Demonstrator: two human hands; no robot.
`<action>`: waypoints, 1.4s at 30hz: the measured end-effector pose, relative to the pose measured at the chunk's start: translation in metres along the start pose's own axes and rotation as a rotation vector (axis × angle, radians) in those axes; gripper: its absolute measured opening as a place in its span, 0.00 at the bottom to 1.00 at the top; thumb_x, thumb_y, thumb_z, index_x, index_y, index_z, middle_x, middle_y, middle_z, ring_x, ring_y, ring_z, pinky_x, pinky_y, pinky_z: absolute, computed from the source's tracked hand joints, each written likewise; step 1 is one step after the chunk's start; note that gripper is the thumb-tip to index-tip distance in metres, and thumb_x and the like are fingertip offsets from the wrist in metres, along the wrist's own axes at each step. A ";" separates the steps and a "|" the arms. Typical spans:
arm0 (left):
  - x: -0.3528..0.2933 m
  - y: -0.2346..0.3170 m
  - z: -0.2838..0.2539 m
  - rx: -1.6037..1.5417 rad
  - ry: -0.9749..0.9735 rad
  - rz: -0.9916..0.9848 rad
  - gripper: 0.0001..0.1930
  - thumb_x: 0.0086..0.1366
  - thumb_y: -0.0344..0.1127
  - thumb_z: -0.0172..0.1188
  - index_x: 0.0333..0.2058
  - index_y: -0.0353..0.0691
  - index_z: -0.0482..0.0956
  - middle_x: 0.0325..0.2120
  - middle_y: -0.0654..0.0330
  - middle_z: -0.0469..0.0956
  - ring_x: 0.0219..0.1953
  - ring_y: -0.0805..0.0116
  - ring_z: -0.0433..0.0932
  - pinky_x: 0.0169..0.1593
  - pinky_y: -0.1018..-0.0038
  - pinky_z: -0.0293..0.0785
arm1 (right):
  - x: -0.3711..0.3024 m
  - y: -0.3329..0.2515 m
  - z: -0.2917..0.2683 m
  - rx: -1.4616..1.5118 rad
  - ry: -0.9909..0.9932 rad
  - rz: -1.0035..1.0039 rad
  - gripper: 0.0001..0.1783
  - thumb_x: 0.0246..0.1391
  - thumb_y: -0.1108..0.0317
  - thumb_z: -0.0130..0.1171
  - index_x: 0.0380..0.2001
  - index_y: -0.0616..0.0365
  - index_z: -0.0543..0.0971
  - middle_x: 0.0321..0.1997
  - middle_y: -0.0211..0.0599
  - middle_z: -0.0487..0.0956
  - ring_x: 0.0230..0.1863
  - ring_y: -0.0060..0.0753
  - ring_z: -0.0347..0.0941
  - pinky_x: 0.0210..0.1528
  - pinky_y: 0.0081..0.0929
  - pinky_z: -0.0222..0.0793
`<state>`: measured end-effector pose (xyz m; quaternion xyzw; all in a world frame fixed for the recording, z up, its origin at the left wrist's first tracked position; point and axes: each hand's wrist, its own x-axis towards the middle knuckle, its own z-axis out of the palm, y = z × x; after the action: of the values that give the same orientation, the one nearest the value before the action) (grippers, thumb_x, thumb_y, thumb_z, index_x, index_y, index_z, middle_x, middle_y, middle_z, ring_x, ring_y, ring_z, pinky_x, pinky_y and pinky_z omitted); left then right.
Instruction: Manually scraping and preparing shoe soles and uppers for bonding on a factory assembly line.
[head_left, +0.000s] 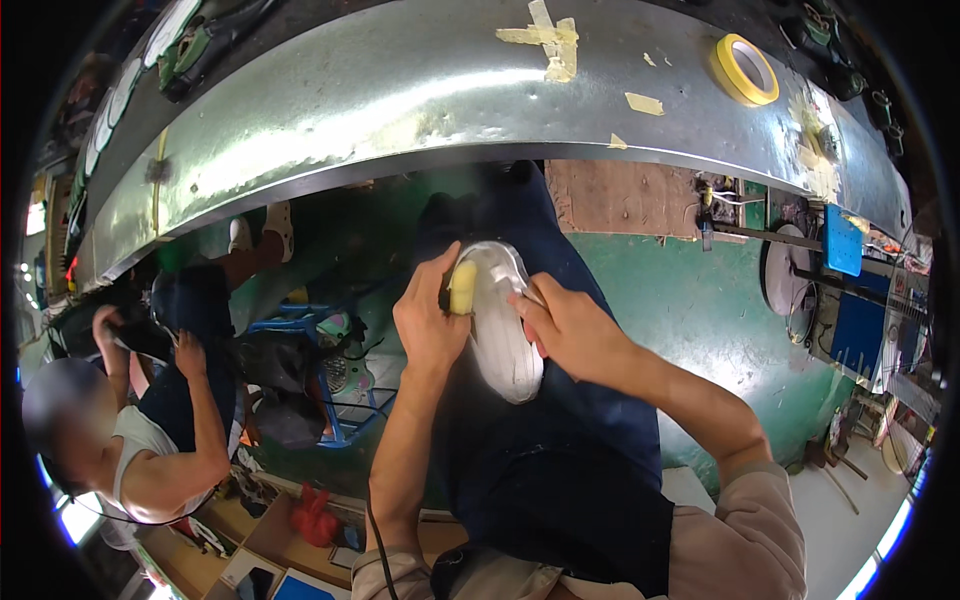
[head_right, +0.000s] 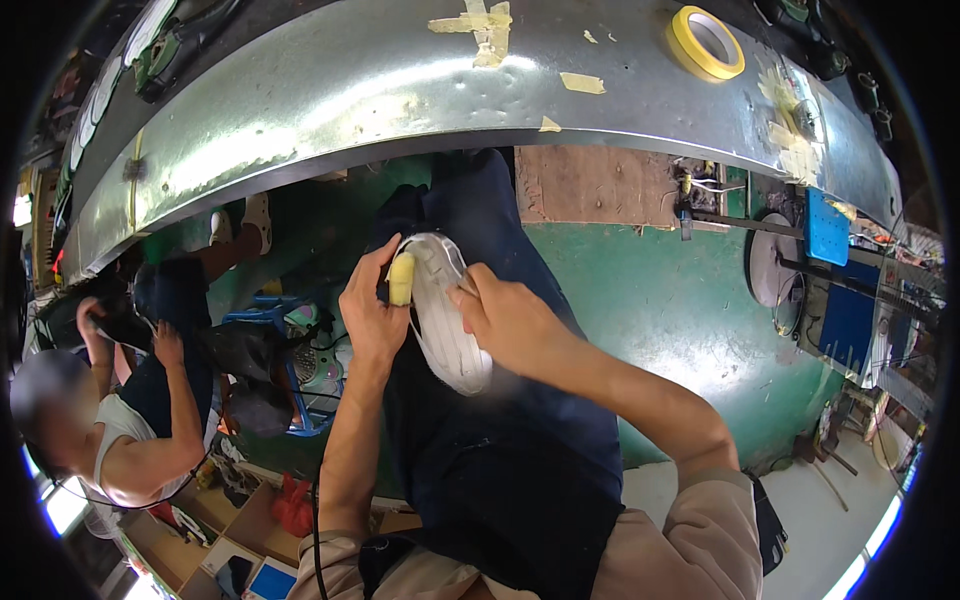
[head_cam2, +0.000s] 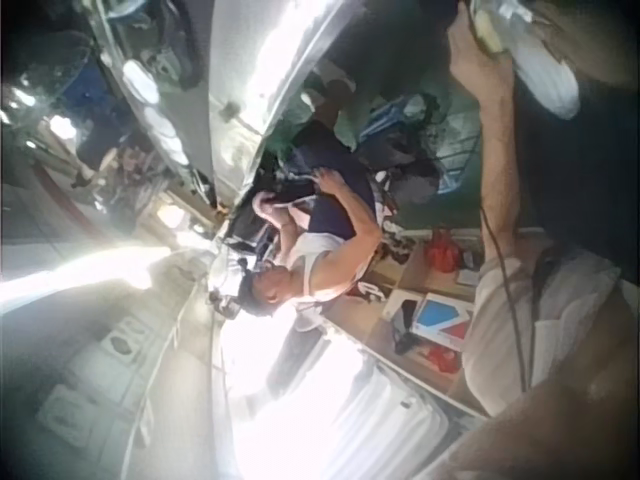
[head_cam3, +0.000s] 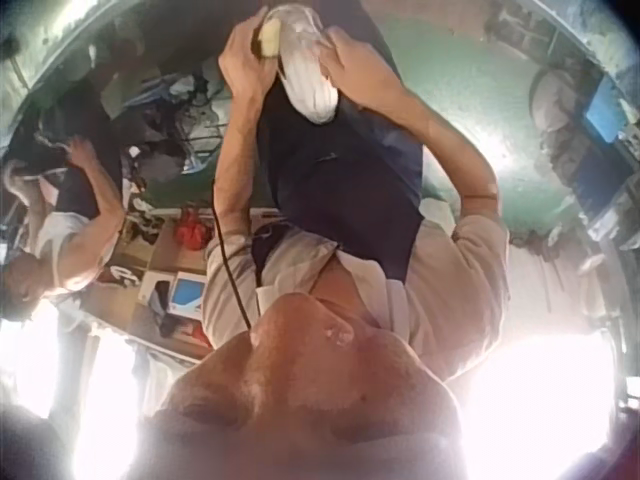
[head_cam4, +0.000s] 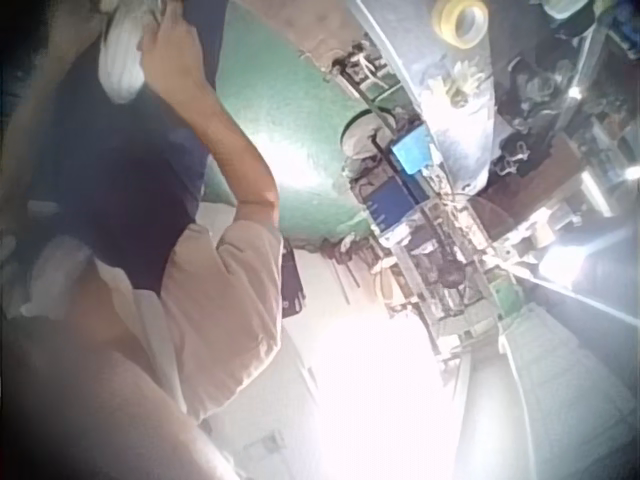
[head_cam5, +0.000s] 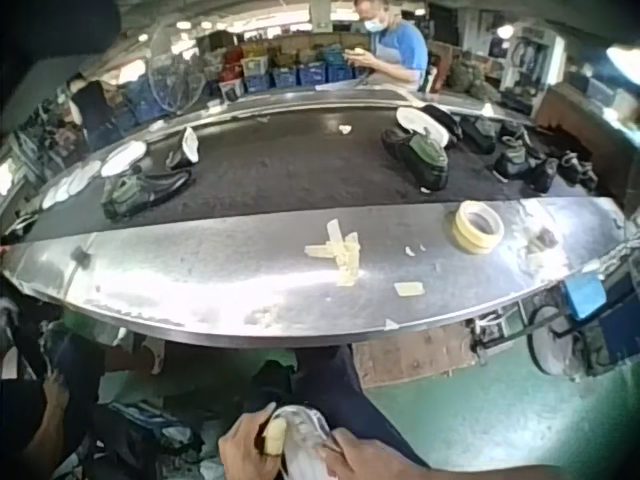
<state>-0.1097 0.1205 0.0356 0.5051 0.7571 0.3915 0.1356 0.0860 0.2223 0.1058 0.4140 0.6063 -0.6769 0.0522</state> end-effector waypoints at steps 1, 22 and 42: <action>0.002 0.002 -0.003 -0.019 -0.003 0.033 0.30 0.51 0.17 0.68 0.56 0.39 0.85 0.42 0.50 0.86 0.42 0.46 0.88 0.46 0.62 0.84 | -0.001 0.012 0.007 -0.159 0.095 -0.114 0.18 0.79 0.56 0.50 0.42 0.62 0.71 0.27 0.41 0.82 0.29 0.41 0.85 0.32 0.41 0.77; 0.013 0.016 0.033 -0.488 -0.186 -0.295 0.33 0.58 0.14 0.48 0.60 0.46 0.80 0.66 0.54 0.76 0.69 0.53 0.68 0.75 0.62 0.59 | -0.017 0.008 -0.001 -0.174 0.061 -0.065 0.14 0.78 0.62 0.51 0.47 0.65 0.70 0.32 0.51 0.85 0.36 0.60 0.84 0.41 0.53 0.76; -0.032 0.005 0.025 -0.258 -0.036 -0.292 0.39 0.57 0.11 0.52 0.69 0.39 0.74 0.62 0.45 0.78 0.65 0.46 0.78 0.69 0.63 0.71 | 0.014 -0.001 -0.019 -0.159 0.019 0.032 0.17 0.78 0.56 0.51 0.44 0.61 0.73 0.31 0.47 0.85 0.36 0.59 0.83 0.42 0.52 0.76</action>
<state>-0.0774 0.1047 0.0166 0.3753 0.7633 0.4526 0.2680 0.0858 0.2454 0.0995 0.4244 0.6520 -0.6218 0.0902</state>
